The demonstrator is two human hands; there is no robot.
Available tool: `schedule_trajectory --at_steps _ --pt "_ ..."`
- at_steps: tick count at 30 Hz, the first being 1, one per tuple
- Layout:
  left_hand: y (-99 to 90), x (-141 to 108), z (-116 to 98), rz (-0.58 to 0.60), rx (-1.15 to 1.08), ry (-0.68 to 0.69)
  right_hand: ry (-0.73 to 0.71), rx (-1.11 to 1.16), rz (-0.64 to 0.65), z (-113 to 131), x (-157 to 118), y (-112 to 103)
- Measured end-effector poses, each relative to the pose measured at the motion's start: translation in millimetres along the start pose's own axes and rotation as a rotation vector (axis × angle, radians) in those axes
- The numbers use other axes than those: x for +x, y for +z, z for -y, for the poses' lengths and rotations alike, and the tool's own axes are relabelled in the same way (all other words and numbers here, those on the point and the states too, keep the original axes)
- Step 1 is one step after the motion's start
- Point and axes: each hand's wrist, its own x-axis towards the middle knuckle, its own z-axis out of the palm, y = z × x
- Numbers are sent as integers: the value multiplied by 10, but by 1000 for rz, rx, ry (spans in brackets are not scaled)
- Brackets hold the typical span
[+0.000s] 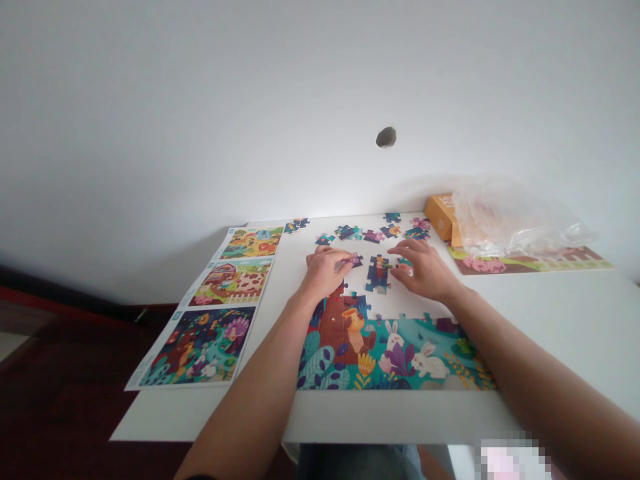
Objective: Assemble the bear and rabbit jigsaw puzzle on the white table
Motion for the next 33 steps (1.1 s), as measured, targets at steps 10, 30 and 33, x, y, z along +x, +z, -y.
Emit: schedule_trajectory --at_steps 10,30,33 --pt "-117 8 191 -120 207 -396 -216 87 168 209 -59 49" --pt "-136 884 795 24 366 -427 -194 149 34 138 -18 175" --pt "-74 871 731 79 323 -276 -190 146 31 162 -9 188"
